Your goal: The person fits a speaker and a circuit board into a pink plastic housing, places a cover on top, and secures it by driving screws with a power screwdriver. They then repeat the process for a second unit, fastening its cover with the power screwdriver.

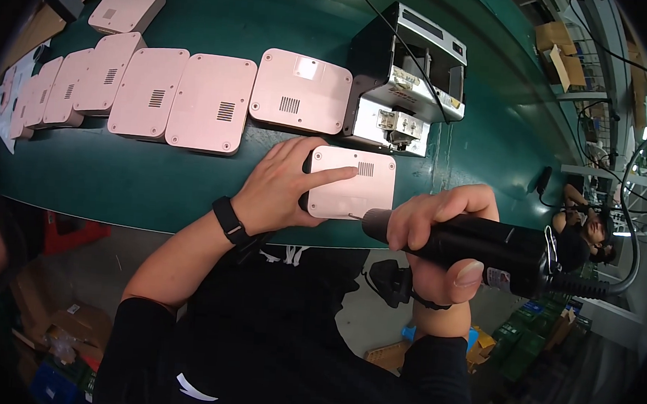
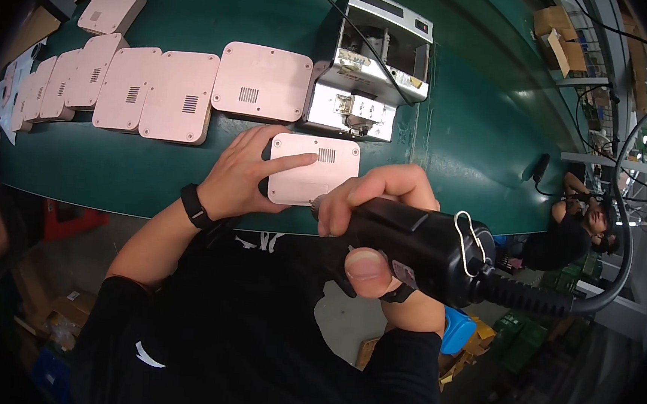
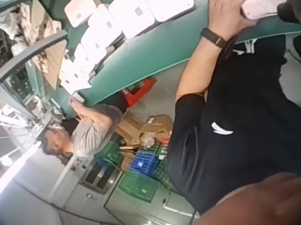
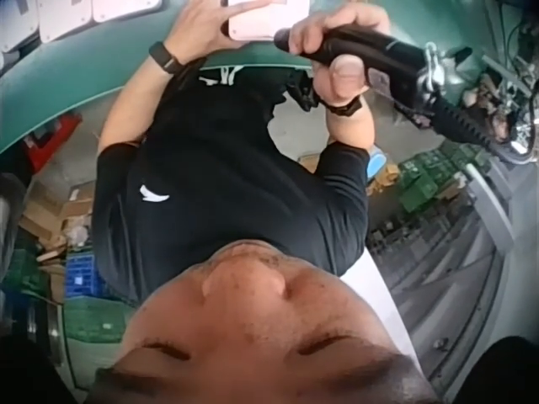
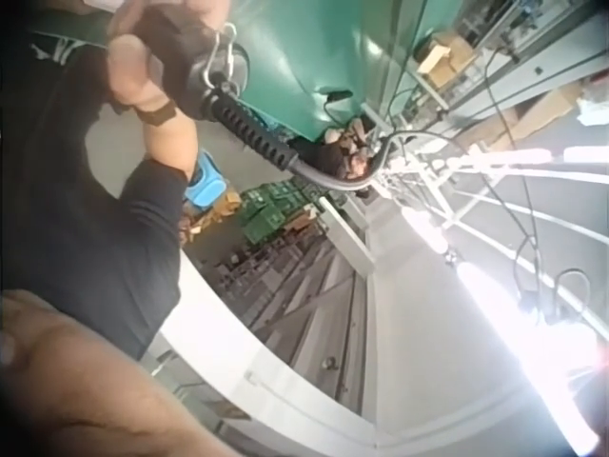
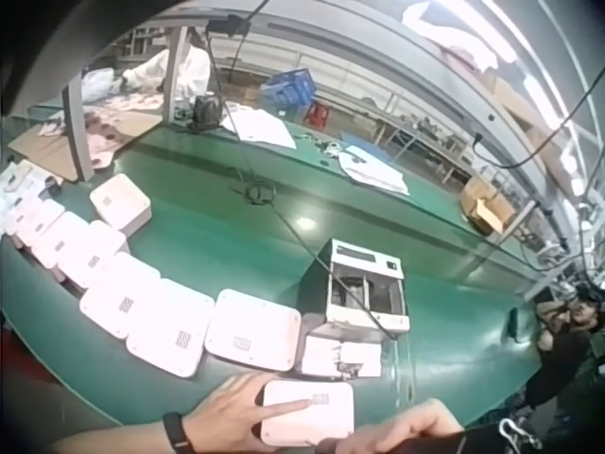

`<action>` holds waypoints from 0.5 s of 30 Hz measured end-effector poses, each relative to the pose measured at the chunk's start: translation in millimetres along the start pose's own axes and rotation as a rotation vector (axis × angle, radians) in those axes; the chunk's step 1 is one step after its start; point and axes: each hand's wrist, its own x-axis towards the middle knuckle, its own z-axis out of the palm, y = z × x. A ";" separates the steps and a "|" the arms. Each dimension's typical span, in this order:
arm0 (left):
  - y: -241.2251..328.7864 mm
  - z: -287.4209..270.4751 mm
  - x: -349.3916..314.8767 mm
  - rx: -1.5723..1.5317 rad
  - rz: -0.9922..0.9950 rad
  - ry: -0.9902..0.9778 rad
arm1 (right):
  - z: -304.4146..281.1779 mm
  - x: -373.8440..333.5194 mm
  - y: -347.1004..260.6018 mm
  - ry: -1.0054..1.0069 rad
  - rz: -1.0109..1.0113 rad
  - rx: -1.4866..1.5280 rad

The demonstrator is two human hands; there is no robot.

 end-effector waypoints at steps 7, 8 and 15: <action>0.6 -0.8 0.6 0.002 -0.008 -0.013 | -3.5 1.7 1.3 -0.019 -0.020 -0.005; 2.2 -2.0 1.0 0.002 -0.007 -0.014 | -3.7 2.1 2.2 -0.018 -0.020 -0.005; 11.8 -11.6 0.9 -0.019 0.292 -0.032 | -20.4 -0.7 6.8 -0.138 0.015 0.265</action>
